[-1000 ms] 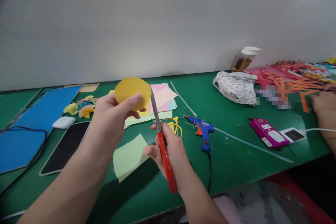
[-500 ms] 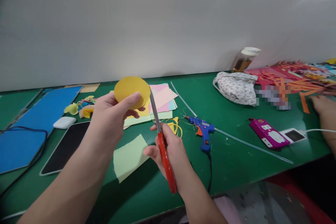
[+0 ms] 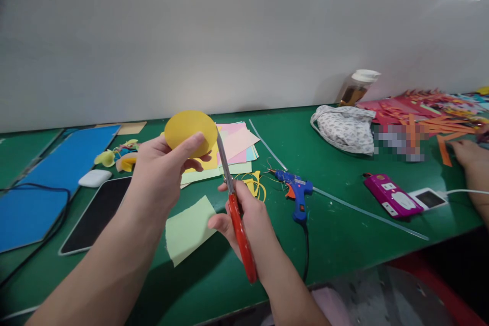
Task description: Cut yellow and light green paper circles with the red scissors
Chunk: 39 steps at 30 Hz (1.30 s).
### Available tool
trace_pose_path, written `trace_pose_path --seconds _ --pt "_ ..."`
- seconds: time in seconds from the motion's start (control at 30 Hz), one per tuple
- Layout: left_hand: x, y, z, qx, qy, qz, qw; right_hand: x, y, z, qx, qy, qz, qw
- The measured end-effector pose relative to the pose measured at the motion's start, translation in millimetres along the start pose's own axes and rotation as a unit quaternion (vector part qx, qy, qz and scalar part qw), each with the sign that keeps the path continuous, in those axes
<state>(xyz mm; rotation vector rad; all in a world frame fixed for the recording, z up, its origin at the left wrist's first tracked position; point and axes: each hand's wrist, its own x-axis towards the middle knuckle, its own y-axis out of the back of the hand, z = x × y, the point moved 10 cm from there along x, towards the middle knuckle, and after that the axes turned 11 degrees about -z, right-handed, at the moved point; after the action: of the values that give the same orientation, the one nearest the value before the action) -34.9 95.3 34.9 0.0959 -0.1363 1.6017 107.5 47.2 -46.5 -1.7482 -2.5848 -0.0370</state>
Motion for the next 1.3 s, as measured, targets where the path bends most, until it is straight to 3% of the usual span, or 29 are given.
trace_pose_path --seconds 0.43,1.3 --pt "-4 -5.5 8 0.094 -0.020 -0.020 0.995 4 3 9 0.028 0.016 -0.014 0.999" --pt "-7 -10.8 10 0.111 -0.006 -0.041 0.993 2 2 7 0.030 0.005 0.002 1.000"
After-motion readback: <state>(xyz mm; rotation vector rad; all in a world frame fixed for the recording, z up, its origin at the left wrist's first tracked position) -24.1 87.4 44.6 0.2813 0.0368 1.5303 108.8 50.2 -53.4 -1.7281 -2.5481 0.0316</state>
